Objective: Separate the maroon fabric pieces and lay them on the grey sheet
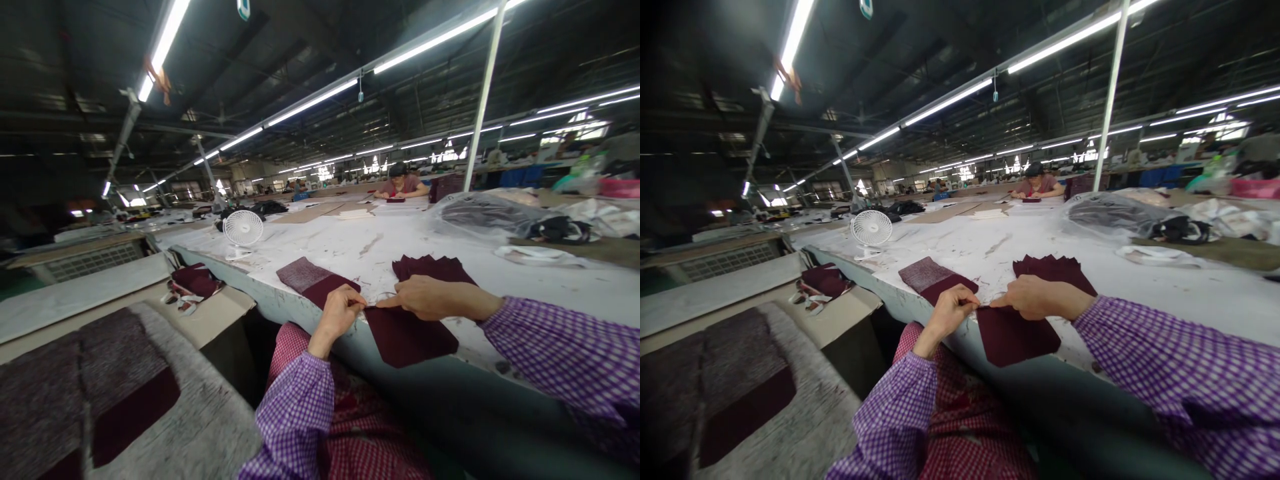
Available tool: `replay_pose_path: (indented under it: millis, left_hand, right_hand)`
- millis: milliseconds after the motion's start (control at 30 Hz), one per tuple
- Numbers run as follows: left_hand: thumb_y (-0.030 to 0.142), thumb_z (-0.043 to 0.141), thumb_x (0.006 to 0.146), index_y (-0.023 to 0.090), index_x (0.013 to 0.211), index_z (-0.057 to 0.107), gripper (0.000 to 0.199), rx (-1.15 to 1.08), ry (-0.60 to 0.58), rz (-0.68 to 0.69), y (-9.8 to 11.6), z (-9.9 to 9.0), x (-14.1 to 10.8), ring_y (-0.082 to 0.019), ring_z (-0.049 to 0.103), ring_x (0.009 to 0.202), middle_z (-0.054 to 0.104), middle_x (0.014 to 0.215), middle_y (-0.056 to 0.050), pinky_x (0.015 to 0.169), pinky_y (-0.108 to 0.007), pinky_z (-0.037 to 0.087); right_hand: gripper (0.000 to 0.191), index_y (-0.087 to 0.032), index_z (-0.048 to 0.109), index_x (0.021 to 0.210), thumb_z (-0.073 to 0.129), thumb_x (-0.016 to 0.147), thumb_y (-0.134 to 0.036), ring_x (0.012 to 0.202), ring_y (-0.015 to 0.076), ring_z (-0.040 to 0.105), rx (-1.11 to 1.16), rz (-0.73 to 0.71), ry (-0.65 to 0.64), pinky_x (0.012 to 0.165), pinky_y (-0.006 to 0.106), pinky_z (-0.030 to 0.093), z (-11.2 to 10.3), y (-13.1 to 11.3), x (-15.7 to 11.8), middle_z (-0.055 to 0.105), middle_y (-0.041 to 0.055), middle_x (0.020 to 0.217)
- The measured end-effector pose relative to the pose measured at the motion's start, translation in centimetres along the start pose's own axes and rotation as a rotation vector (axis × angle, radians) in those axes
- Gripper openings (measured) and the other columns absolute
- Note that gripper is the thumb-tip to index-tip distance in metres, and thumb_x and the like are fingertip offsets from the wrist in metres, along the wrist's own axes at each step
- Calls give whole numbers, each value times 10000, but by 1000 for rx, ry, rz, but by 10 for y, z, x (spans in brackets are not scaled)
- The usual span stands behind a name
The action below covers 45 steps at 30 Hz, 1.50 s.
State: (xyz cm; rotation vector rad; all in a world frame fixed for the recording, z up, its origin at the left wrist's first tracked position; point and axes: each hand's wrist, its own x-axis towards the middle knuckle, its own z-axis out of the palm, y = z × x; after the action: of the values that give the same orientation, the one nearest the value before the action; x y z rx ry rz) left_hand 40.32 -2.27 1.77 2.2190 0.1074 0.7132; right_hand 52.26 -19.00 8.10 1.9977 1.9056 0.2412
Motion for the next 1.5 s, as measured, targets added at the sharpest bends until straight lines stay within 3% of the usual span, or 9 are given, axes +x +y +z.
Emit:
replay_pose_path:
  millis: [133,300,467,633,800,933,1233,1367,1500]
  left_hand:
    - [60,583,717,160,705,689,146,-19,4,-33,-5,0,0,-105,550,683,615,787,-8,637,-218,417]
    - [158,531,810,178,854,658,136,31,182,-46,-18,-7,-2,-139,561,785,641,847,-20,727,-260,441]
    - [392,714,691,196,903,639,298,262,68,-27,-24,-20,-5,-210,524,932,632,930,-36,831,-332,425]
    - [295,688,719,191,905,631,221,294,18,-60,-26,-25,-1,-196,542,904,631,931,-37,823,-321,424]
    - [348,655,741,185,885,631,219,545,26,-118,-9,-15,6,-242,532,961,604,960,-77,837,-348,424]
    - [248,569,788,177,838,639,112,695,25,-144,3,-4,11,-274,523,993,597,988,-116,814,-369,431]
    - [174,470,831,175,828,609,140,620,102,-196,-7,-9,12,-240,562,910,616,925,-99,774,-337,429]
    - [371,617,763,188,849,607,203,590,44,-157,-3,-10,12,-267,529,970,605,980,-88,801,-358,431]
    - [172,534,780,160,758,625,94,604,62,-137,1,0,14,-290,520,986,610,977,-140,833,-404,417]
  right_hand:
    - [648,-341,474,1340,429,777,-23,666,173,568,-70,-15,1,537,271,279,-4,-7,7,655,64,796]
    - [528,-332,451,1350,432,868,-118,686,169,569,-111,-24,39,531,253,274,1,-11,11,645,75,835]
    - [452,-233,504,1290,538,840,-267,828,200,586,227,87,13,651,265,380,-1,-2,12,644,91,965]
    - [259,-160,636,992,503,815,-295,708,155,565,607,69,-25,621,242,405,-11,44,3,649,52,844]
    - [285,-181,652,999,465,814,-291,736,171,580,411,374,132,682,268,413,20,114,-13,660,55,827]
    - [447,-149,583,1201,492,807,-341,945,256,587,234,606,168,773,338,433,52,141,-20,626,143,1086]
    - [757,-265,436,1383,624,707,-548,1238,345,441,490,271,-55,953,460,402,49,105,-26,440,118,1401]
    - [692,-164,431,1388,543,789,-491,1246,352,429,446,340,30,991,500,369,51,96,-19,428,171,1398]
    - [633,-163,480,1347,486,831,-529,1219,336,461,415,269,141,990,486,378,45,89,-10,459,165,1373]
